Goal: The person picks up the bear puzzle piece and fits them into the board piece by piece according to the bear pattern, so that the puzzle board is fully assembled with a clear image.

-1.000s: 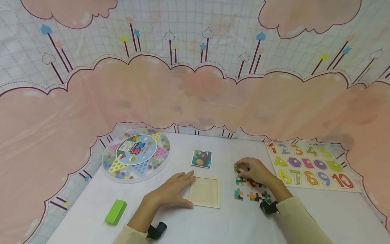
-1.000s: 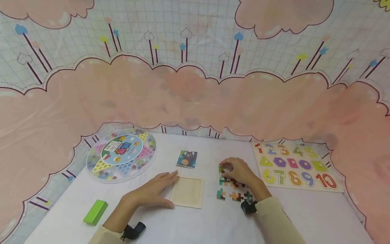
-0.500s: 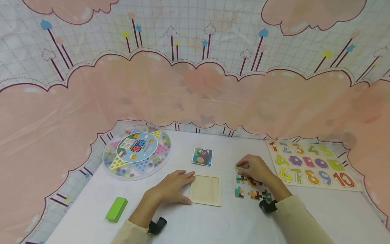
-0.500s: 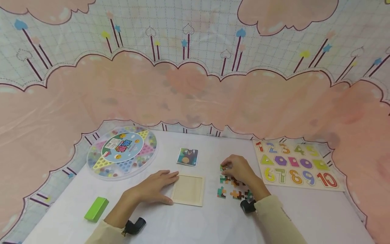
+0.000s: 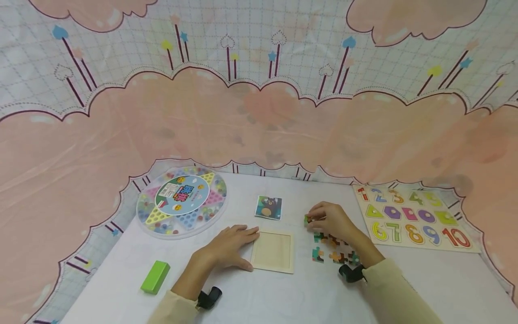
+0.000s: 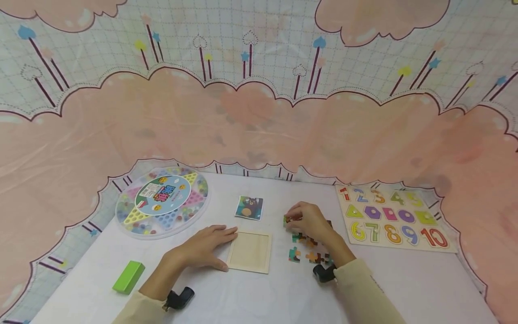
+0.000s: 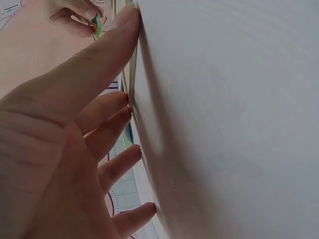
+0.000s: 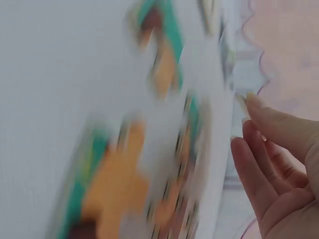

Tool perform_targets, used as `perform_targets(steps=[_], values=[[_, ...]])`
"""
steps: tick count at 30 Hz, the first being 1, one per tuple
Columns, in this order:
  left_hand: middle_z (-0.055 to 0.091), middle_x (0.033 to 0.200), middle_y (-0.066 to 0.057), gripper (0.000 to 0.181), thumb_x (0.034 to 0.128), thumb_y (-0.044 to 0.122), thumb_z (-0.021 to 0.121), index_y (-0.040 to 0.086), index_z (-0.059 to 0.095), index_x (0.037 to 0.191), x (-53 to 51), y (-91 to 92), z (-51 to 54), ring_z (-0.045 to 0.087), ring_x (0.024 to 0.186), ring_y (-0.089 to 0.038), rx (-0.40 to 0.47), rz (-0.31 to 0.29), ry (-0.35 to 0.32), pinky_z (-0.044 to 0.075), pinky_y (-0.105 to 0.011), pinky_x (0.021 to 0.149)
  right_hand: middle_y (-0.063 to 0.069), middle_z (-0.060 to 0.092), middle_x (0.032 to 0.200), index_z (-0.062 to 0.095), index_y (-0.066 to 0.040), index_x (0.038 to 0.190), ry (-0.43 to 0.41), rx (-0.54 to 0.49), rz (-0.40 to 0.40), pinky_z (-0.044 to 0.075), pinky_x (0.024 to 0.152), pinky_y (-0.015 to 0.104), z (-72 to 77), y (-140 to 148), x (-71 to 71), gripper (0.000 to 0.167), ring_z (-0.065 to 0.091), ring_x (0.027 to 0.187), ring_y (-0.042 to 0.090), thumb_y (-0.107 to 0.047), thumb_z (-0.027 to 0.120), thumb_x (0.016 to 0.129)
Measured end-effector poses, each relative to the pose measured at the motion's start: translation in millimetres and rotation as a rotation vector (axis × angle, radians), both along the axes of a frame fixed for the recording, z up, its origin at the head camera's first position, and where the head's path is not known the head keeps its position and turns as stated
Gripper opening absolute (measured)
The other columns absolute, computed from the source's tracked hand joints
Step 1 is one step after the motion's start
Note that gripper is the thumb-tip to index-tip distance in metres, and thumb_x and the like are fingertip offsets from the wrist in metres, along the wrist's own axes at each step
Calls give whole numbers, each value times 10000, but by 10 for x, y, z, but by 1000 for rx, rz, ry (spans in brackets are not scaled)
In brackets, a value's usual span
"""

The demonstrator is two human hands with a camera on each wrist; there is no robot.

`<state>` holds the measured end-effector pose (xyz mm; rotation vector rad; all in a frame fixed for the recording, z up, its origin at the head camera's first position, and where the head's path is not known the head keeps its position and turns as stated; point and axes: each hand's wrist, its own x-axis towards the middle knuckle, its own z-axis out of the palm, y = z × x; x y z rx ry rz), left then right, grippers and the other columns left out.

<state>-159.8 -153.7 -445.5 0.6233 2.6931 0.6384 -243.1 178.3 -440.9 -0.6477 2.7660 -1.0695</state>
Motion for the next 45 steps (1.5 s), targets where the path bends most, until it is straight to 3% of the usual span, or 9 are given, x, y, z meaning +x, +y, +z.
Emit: perform_targets(steps=[7, 15, 21, 29, 45], values=[[459, 1618, 32, 952, 713, 437, 901, 191, 483, 1532, 0, 12, 19, 340, 1540, -333, -24, 38, 0, 232, -665, 1249, 94, 710, 1171, 794, -66, 1095, -88, -101, 46, 614, 793, 216, -16, -332, 137, 231, 711, 1031, 224, -81, 791, 864], [452, 1621, 49, 944, 721, 454, 891, 209, 481, 1534, -19, 16, 12, 340, 1541, -320, -36, 49, -2, 215, -667, 1255, 68, 789, 1010, 808, -88, 1010, -108, -108, 86, 574, 679, 181, -60, -702, 249, 194, 705, 828, 93, -124, 842, 822], [458, 1618, 43, 941, 725, 463, 888, 219, 477, 1536, -26, 21, 21, 344, 1539, -327, -33, 53, -12, 225, -656, 1257, 63, 794, 933, 814, -71, 959, -83, -96, 112, 544, 614, 160, -135, -853, 269, 190, 673, 737, 49, -143, 866, 791], [474, 1607, 49, 936, 716, 464, 894, 217, 495, 1525, -19, 7, 33, 366, 1526, -315, -43, 48, -3, 243, -655, 1250, 50, 804, 933, 815, -84, 955, -107, -104, 140, 554, 632, 155, -170, -956, 280, 181, 682, 730, 27, -162, 862, 799], [469, 1611, 30, 947, 721, 463, 889, 224, 473, 1537, -7, 13, 15, 350, 1536, -328, -16, 47, -7, 236, -660, 1250, 34, 787, 869, 815, -70, 938, -31, -53, 193, 519, 624, 142, -208, -1100, 215, 172, 617, 697, 7, -154, 861, 795]])
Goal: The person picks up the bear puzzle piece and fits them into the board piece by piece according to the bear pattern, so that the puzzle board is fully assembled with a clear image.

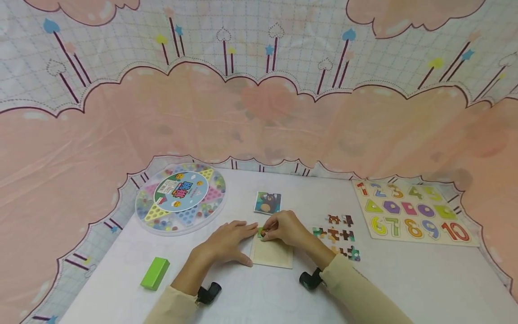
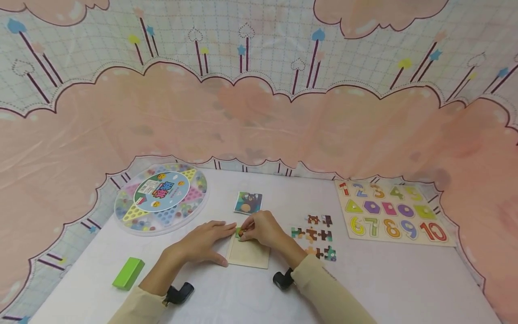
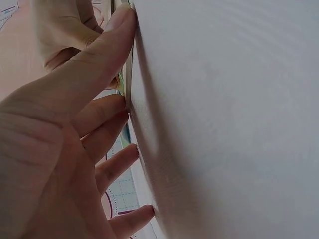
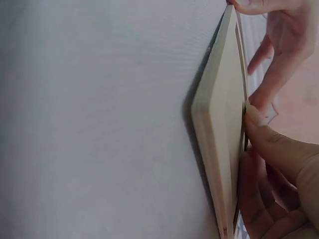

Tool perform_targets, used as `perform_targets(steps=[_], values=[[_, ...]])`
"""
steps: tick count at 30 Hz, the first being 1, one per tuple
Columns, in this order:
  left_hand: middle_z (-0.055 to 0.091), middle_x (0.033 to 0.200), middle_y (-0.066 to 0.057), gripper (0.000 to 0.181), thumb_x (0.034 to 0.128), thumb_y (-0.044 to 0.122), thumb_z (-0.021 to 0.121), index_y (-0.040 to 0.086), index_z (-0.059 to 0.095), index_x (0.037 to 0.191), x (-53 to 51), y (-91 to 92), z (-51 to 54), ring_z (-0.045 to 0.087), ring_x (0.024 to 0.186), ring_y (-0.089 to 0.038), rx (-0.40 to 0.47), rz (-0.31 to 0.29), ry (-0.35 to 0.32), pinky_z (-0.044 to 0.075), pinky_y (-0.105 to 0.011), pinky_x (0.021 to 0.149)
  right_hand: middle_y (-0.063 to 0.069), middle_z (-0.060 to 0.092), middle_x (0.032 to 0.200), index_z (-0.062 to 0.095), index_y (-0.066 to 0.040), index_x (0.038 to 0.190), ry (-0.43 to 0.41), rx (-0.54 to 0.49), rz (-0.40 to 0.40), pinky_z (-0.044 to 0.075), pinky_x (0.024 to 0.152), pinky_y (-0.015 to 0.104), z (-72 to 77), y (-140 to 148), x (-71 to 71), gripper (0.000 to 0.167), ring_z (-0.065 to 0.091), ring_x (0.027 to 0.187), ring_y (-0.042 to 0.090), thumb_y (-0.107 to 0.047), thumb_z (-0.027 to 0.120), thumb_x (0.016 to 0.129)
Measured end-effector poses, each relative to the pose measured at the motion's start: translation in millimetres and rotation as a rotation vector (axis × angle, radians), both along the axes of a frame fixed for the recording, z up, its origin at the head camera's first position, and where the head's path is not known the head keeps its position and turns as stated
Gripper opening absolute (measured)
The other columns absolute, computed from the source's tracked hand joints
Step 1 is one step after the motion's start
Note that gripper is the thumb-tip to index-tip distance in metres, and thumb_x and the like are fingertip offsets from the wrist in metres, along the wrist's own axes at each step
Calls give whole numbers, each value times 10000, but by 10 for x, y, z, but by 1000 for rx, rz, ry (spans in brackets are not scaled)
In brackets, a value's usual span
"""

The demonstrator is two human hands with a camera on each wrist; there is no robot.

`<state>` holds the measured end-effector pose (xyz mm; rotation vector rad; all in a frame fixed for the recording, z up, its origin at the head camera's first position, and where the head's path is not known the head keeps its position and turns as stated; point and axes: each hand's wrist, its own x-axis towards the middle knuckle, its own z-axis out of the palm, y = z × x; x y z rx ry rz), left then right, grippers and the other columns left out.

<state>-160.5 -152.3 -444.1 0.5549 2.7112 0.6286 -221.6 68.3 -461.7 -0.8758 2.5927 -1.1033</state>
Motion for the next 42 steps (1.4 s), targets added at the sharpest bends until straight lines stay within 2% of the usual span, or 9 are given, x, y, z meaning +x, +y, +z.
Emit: perform_targets(steps=[10, 17, 22, 36, 42], values=[[463, 1614, 34, 933, 720, 452, 889, 219, 486, 1529, 18, -1, -10, 344, 1538, -341, 16, -4, 0, 219, -683, 1245, 44, 741, 907, 811, -67, 920, 44, 9, -13, 518, 656, 138, -33, -6, 13, 169, 625, 765, 46, -166, 860, 793], [454, 1619, 55, 905, 731, 471, 877, 233, 501, 1519, 6, 14, 15, 364, 1527, -333, -23, -22, 20, 265, -689, 1223, 12, 718, 861, 800, -79, 941, 29, 26, -71, 495, 640, 148, -12, 8, 30, 229, 588, 725, 44, -193, 892, 764], [461, 1615, 50, 887, 739, 476, 873, 237, 512, 1513, -5, 22, 29, 375, 1521, -328, -37, -28, 26, 279, -680, 1222, 2, 713, 837, 815, -86, 903, 51, 42, -70, 476, 592, 149, -19, 14, 22, 208, 559, 688, 33, -212, 898, 759], [454, 1620, 47, 866, 735, 470, 873, 274, 524, 1502, 5, 14, 13, 371, 1524, -342, -48, -39, 39, 313, -677, 1203, 12, 707, 807, 781, -79, 897, 3, 25, -75, 477, 592, 154, -6, -19, 24, 229, 559, 669, 59, -225, 895, 762], [454, 1619, 62, 867, 731, 479, 875, 287, 524, 1501, -9, 21, -17, 379, 1519, -330, -59, -34, 41, 325, -672, 1197, 13, 720, 823, 793, -64, 945, -26, 38, -56, 481, 610, 157, 5, 6, 8, 224, 569, 699, 65, -193, 880, 783]])
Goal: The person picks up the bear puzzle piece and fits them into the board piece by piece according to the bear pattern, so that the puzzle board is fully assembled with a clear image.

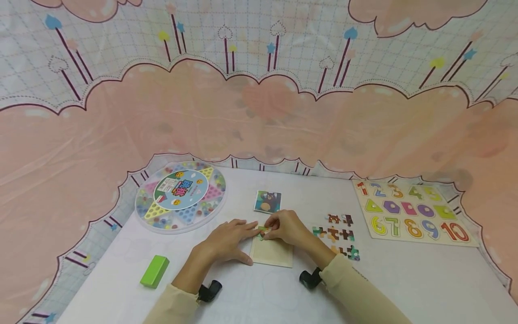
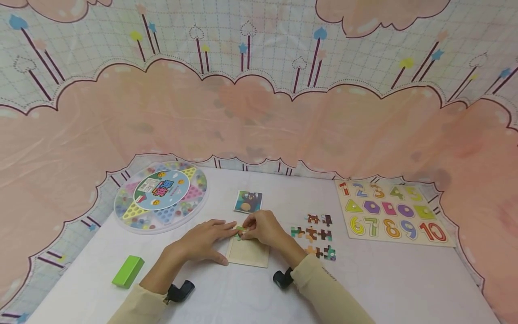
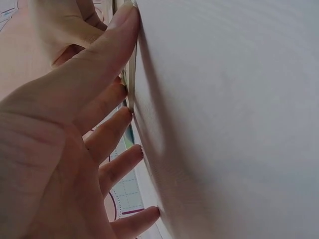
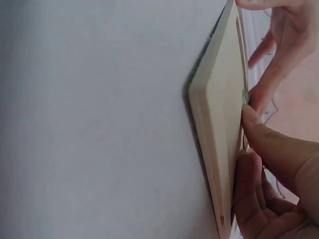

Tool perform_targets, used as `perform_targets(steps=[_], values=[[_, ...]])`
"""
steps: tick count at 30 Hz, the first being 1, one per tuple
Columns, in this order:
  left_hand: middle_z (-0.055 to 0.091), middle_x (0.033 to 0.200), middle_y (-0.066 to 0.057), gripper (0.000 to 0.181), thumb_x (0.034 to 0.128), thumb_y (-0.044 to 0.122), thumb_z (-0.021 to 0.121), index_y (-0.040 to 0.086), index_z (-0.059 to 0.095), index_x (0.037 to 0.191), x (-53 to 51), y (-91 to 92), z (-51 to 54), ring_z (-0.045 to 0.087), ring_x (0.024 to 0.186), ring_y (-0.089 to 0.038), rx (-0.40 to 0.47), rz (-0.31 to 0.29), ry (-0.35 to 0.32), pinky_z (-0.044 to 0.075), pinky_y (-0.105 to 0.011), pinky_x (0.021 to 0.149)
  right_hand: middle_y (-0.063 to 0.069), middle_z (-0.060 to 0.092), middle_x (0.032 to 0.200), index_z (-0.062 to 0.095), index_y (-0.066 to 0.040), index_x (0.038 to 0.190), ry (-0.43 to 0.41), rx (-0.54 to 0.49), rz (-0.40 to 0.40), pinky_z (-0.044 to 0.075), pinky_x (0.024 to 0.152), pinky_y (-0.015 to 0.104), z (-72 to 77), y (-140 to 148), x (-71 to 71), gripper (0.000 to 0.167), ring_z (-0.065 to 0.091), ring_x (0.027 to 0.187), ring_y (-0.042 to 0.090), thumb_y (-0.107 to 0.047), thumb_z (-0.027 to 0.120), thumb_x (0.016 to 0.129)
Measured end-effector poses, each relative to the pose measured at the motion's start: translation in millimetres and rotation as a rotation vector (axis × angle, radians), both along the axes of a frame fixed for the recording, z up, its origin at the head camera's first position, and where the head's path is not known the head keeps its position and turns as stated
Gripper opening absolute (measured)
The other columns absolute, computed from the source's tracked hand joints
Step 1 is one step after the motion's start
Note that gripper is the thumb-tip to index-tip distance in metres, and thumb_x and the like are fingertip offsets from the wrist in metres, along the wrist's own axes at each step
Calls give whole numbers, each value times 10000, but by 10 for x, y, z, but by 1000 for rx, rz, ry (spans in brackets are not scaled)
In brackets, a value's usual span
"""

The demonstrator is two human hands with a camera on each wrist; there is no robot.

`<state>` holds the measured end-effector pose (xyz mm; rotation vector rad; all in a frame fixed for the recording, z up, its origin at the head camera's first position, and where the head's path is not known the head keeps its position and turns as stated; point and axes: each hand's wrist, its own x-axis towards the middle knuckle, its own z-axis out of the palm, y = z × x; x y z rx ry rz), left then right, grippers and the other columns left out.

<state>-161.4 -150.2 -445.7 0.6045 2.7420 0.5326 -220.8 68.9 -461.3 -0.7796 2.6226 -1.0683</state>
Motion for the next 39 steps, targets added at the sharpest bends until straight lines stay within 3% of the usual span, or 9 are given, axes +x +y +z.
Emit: perform_targets(steps=[9, 17, 26, 32, 39], values=[[447, 1625, 47, 877, 737, 472, 875, 254, 517, 1508, 8, 17, 38, 388, 1506, -316, -21, -12, -3, 345, -649, 1194, 23, 734, 870, 793, -59, 984, 3, 23, 7, 494, 642, 166, 27, 1, 11, 217, 580, 734, 75, -158, 862, 804], [436, 1632, 45, 884, 742, 473, 873, 247, 508, 1515, 3, 50, 59, 389, 1502, -302, -31, -19, -7, 345, -639, 1199, 27, 755, 1066, 765, -100, 1125, -66, 46, -42, 521, 689, 199, 218, 186, -21, 283, 626, 865, 100, -197, 818, 864], [426, 1637, 42, 891, 745, 473, 871, 245, 499, 1522, -22, 70, 35, 373, 1511, -311, -19, -23, -4, 318, -660, 1208, 119, 735, 1220, 736, -74, 1199, 101, 96, -84, 593, 861, 373, 511, 893, -185, 312, 661, 1095, 294, -210, 760, 920], [421, 1641, 43, 895, 742, 466, 874, 250, 496, 1524, -20, 56, 37, 360, 1517, -316, -11, -24, -18, 306, -669, 1210, 151, 665, 1363, 704, -96, 1265, 58, 125, -177, 511, 1058, 592, 514, 1411, -268, 352, 563, 1305, 403, -215, 739, 936], [415, 1644, 49, 895, 744, 464, 873, 262, 490, 1527, -22, 28, 30, 349, 1525, -315, -2, -19, -24, 298, -665, 1216, 198, 582, 1470, 690, -105, 1286, -42, 79, -224, 402, 1118, 698, 361, 1747, -283, 379, 469, 1403, 442, -294, 714, 958]])
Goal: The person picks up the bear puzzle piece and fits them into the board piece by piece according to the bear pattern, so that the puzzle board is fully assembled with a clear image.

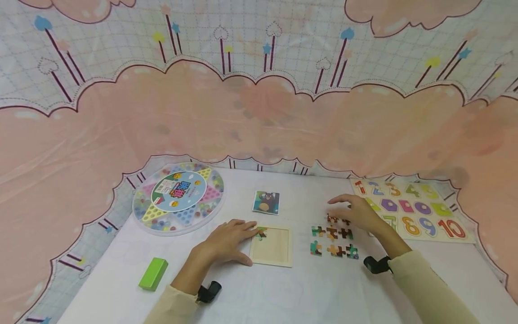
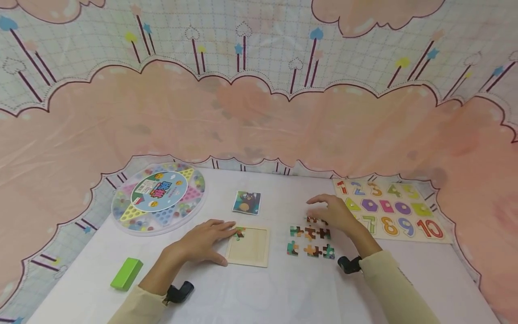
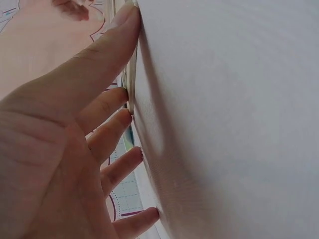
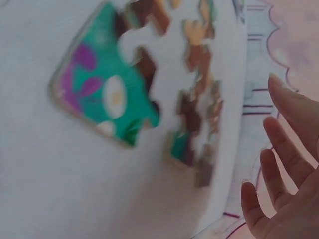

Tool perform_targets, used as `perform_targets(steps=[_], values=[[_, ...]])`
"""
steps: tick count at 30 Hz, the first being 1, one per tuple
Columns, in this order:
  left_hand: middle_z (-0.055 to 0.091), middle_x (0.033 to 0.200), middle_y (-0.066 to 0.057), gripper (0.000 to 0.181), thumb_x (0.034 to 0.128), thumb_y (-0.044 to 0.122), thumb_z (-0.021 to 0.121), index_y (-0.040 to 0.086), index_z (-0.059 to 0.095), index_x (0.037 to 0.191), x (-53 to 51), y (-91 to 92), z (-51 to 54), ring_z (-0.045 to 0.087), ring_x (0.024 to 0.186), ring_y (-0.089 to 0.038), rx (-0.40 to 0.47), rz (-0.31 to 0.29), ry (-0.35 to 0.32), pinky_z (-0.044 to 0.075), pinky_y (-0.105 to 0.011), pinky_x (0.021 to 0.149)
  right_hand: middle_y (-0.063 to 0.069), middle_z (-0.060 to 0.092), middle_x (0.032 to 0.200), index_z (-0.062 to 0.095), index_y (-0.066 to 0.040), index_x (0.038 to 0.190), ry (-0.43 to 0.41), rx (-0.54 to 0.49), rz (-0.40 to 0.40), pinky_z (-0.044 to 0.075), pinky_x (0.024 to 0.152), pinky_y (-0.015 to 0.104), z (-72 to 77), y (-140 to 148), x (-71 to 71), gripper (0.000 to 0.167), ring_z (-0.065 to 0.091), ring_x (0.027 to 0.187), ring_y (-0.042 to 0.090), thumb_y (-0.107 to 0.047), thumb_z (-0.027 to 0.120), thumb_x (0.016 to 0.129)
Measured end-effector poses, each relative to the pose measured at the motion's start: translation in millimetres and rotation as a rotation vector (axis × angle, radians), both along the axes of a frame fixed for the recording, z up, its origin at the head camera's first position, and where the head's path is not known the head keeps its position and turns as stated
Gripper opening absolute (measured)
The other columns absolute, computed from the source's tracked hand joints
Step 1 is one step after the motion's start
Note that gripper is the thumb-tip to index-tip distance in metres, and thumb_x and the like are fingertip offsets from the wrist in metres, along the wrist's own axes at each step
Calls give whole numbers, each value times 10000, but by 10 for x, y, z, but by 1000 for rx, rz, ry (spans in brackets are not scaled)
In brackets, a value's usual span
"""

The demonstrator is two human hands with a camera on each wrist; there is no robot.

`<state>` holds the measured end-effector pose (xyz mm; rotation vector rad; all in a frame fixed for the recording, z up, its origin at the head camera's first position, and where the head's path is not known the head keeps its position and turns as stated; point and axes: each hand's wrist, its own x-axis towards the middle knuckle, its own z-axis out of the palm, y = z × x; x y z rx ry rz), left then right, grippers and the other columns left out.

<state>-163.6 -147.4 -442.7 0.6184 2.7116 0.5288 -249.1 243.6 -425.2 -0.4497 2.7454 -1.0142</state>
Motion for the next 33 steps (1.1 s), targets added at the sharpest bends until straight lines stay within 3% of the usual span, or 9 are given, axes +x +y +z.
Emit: perform_targets(steps=[5, 10, 17, 23, 33], values=[[414, 1645, 48, 896, 744, 463, 872, 264, 488, 1528, -2, -17, -17, 340, 1533, -326, 16, 0, -1, 278, -679, 1219, 218, 580, 1467, 708, -115, 1249, -37, -2, -13, 375, 1117, 733, -113, 73, -21, 355, 450, 1421, 470, -288, 736, 941], [408, 1649, 51, 895, 746, 474, 866, 270, 484, 1529, 3, -15, -14, 332, 1539, -334, 24, 3, -1, 259, -683, 1227, 211, 626, 1417, 708, -108, 1239, -80, 13, -5, 409, 1131, 675, -195, 102, -68, 349, 513, 1384, 456, -266, 749, 931], [414, 1645, 51, 898, 739, 464, 873, 272, 487, 1527, 18, -23, -9, 333, 1539, -339, 30, 13, -7, 255, -683, 1229, 177, 685, 1332, 729, -110, 1196, -66, 33, 14, 461, 1108, 620, -281, 118, -77, 317, 589, 1313, 428, -232, 774, 908], [421, 1641, 53, 896, 736, 457, 877, 270, 493, 1523, 30, -21, 3, 338, 1537, -333, 27, 21, -12, 266, -678, 1226, 158, 726, 1246, 764, -107, 1142, -31, 48, -1, 490, 1072, 610, -290, 81, -46, 253, 626, 1251, 405, -194, 773, 905], [421, 1640, 60, 892, 740, 451, 877, 265, 494, 1523, 26, -13, 11, 342, 1535, -322, 26, 22, -17, 267, -669, 1229, 164, 717, 1272, 773, -141, 1132, -36, 121, -40, 534, 1036, 571, -233, 59, -63, 247, 644, 1221, 388, -260, 764, 916]])
